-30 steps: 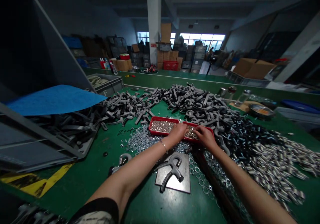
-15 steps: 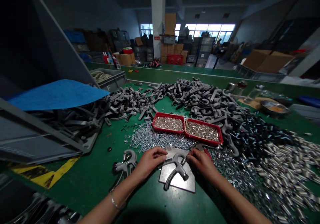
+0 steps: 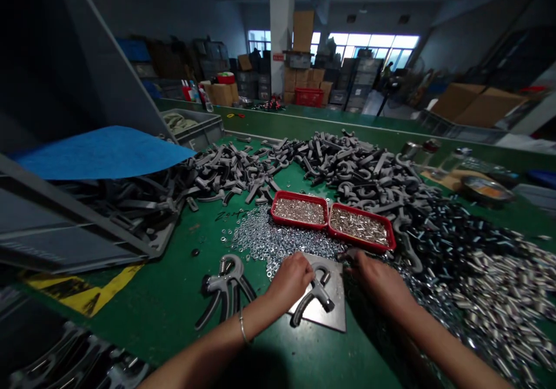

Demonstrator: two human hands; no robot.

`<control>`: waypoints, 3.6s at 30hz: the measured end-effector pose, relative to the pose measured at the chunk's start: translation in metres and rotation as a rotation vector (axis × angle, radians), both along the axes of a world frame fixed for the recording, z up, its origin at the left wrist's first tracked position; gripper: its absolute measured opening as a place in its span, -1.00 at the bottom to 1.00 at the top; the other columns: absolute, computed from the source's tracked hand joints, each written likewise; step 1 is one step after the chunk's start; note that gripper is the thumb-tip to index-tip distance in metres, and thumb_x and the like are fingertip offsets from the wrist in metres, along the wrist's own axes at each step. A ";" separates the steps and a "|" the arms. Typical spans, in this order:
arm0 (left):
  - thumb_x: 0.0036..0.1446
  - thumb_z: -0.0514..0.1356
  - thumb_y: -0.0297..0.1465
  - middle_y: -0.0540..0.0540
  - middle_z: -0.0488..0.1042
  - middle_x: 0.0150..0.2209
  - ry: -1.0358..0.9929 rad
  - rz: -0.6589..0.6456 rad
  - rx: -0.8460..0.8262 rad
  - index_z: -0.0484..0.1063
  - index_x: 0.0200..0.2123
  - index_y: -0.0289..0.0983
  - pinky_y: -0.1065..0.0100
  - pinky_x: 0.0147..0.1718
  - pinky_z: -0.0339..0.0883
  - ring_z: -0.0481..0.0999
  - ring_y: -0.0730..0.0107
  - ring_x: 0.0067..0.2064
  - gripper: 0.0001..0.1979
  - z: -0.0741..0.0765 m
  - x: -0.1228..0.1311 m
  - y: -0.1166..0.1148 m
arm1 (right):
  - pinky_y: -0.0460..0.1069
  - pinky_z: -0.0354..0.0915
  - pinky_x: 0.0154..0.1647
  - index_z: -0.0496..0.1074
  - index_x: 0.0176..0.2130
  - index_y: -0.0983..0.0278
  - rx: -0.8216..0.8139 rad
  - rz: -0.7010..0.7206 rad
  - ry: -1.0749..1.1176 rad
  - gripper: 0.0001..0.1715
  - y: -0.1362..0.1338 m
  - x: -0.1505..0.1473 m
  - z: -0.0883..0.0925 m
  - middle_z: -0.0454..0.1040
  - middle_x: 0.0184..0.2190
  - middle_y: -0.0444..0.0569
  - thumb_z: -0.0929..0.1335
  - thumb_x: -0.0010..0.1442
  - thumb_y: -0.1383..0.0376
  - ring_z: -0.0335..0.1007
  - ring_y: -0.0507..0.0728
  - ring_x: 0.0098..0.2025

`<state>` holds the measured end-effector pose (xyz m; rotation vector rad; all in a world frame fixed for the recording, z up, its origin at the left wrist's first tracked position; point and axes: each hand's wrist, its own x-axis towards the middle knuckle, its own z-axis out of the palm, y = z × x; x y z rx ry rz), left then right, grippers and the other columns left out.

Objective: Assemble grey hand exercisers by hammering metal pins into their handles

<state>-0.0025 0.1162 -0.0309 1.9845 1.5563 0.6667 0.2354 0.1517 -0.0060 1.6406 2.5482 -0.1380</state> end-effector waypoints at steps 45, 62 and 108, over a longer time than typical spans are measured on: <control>0.24 0.12 -0.30 -0.25 0.47 0.06 -0.272 0.044 -0.222 0.22 0.21 -0.25 0.08 0.05 0.37 0.48 0.14 0.07 -0.52 0.025 -0.022 -0.005 | 0.13 0.38 -0.02 0.44 -0.15 0.22 0.014 -0.244 0.483 -0.60 -0.074 0.065 -0.017 0.51 -0.14 0.11 0.14 0.38 0.10 0.49 0.24 -0.09; 0.13 0.21 -0.27 -0.22 0.37 0.06 0.174 0.029 -0.018 0.33 0.06 -0.27 0.01 0.19 0.14 0.29 0.01 0.13 -0.57 0.001 0.009 -0.041 | 0.10 0.46 -0.28 0.32 -0.18 0.20 -0.214 -0.383 1.284 -0.64 -0.021 -0.008 0.012 0.58 -0.40 -0.02 0.31 0.28 -0.03 0.56 0.21 -0.38; 0.11 0.24 -0.26 -0.18 0.32 0.02 0.128 -0.025 -0.088 0.29 0.01 -0.25 0.06 0.15 0.13 0.24 0.06 0.08 -0.58 -0.004 0.000 -0.038 | 0.13 0.41 -0.22 0.33 -0.17 0.21 -0.078 -0.285 1.022 -0.65 -0.047 -0.038 -0.033 0.60 -0.35 0.07 0.25 0.32 -0.01 0.57 0.29 -0.30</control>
